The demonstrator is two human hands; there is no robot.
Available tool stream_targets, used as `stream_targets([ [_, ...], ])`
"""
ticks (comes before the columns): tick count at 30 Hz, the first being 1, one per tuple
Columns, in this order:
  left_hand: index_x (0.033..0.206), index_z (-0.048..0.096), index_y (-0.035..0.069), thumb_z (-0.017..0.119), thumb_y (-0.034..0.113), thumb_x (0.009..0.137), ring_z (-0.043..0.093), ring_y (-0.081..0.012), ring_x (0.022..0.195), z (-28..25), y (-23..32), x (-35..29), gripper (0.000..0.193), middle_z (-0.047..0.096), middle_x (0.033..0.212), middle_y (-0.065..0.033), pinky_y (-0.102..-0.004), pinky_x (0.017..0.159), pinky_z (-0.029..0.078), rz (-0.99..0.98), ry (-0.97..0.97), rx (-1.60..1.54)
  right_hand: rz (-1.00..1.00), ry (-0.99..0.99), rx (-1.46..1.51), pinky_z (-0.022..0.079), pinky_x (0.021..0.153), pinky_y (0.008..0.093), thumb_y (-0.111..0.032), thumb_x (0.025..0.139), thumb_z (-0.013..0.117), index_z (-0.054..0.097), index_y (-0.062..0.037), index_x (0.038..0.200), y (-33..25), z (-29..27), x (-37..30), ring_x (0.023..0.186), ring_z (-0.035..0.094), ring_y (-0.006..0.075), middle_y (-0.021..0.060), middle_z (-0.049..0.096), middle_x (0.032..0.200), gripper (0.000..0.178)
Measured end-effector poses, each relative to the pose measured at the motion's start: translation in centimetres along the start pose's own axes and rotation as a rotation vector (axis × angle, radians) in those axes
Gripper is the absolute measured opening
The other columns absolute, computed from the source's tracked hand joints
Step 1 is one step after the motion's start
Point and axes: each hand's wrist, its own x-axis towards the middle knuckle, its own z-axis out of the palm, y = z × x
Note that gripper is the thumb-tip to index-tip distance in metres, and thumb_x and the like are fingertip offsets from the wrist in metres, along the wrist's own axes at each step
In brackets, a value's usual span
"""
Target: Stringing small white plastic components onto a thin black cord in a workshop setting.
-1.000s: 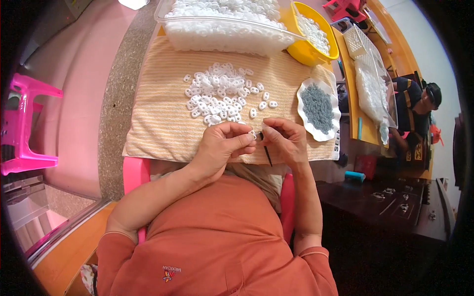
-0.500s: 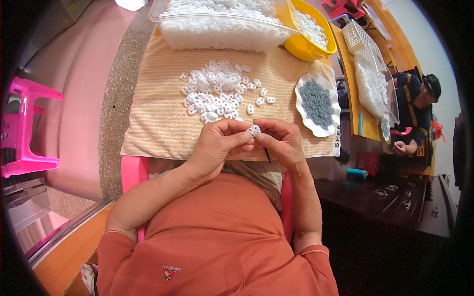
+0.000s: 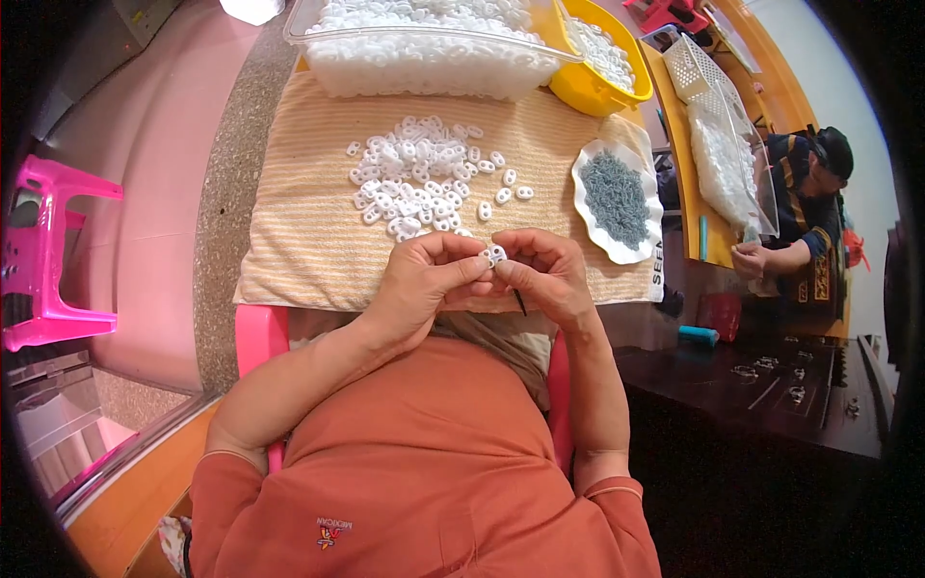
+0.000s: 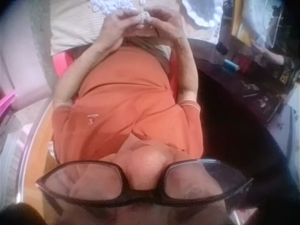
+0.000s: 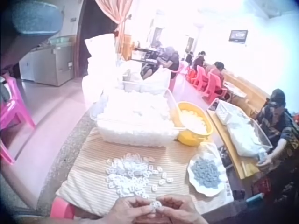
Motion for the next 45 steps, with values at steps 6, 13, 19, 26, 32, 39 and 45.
stream_targets([
  [6,0.103,0.061,0.0,0.064,0.004,0.088,0.066,-0.0125,0.08,0.0,-0.1,0.1,0.016,0.066,0.092,-0.0074,-0.0243,0.073,0.058,0.007,0.01,0.012,-0.016,0.005,-0.02,0.052,0.069,0.0229,0.001,0.085,0.064,0.062,0.0037,0.109,0.5,-0.7,0.1,0.078,0.063,0.0103,0.0068,0.067,0.092,0.024],
  [13,0.103,0.061,0.0,0.064,0.004,0.088,0.066,-0.0124,0.078,0.0,-0.1,0.0,0.016,0.066,0.091,-0.0071,-0.0242,0.072,0.058,0.001,0.022,0.015,-0.068,0.012,-0.056,0.054,0.067,0.0249,0.002,0.088,0.061,0.059,0.0053,0.115,0.9,-1.2,0.2,0.076,0.065,0.0137,0.0112,0.068,0.092,0.027],
  [19,0.102,0.062,0.001,0.065,0.004,0.087,0.066,-0.0125,0.078,-0.1,-0.1,0.0,0.016,0.067,0.09,-0.0072,-0.0239,0.071,0.057,0.002,0.027,0.015,-0.064,0.034,-0.014,0.055,0.067,0.0251,0.002,0.087,0.062,0.059,0.006,0.114,0.4,-0.9,0.0,0.076,0.065,0.014,0.0119,0.068,0.093,0.028],
  [26,0.102,0.062,0.001,0.065,0.005,0.087,0.066,-0.0124,0.077,-0.1,-0.2,0.0,0.016,0.067,0.089,-0.007,-0.0244,0.071,0.057,-0.003,0.04,0.032,-0.063,0.059,0.011,0.054,0.066,0.0252,0.002,0.086,0.063,0.059,0.006,0.114,0.3,-0.8,-0.2,0.074,0.065,0.0136,0.0106,0.067,0.091,0.028],
  [32,0.102,0.062,0.001,0.066,0.005,0.087,0.066,-0.0123,0.078,0.0,-0.2,0.0,0.016,0.066,0.089,-0.0066,-0.0247,0.07,0.057,-0.013,0.046,0.033,-0.072,0.053,0.008,0.054,0.065,0.0248,0.002,0.086,0.064,0.06,0.0061,0.113,0.5,-0.8,-0.1,0.073,0.064,0.0132,0.01,0.067,0.091,0.028],
  [39,0.101,0.062,0.001,0.066,0.006,0.087,0.065,-0.0122,0.077,0.0,-0.1,0.0,0.016,0.066,0.089,-0.0064,-0.025,0.07,0.057,-0.015,0.056,0.046,-0.071,0.086,-0.082,0.054,0.065,0.0245,0.002,0.086,0.065,0.06,0.0055,0.113,0.4,-0.7,-0.2,0.073,0.064,0.0124,0.0091,0.067,0.091,0.028],
  [45,0.101,0.062,0.0,0.066,0.005,0.087,0.065,-0.0118,0.077,0.1,0.0,0.0,0.015,0.066,0.089,-0.0064,-0.0247,0.071,0.057,-0.009,0.057,0.047,-0.067,0.071,-0.103,0.053,0.067,0.0243,0.001,0.086,0.065,0.06,0.0053,0.113,0.3,-0.5,-0.1,0.076,0.064,0.0116,0.0084,0.067,0.092,0.028],
])
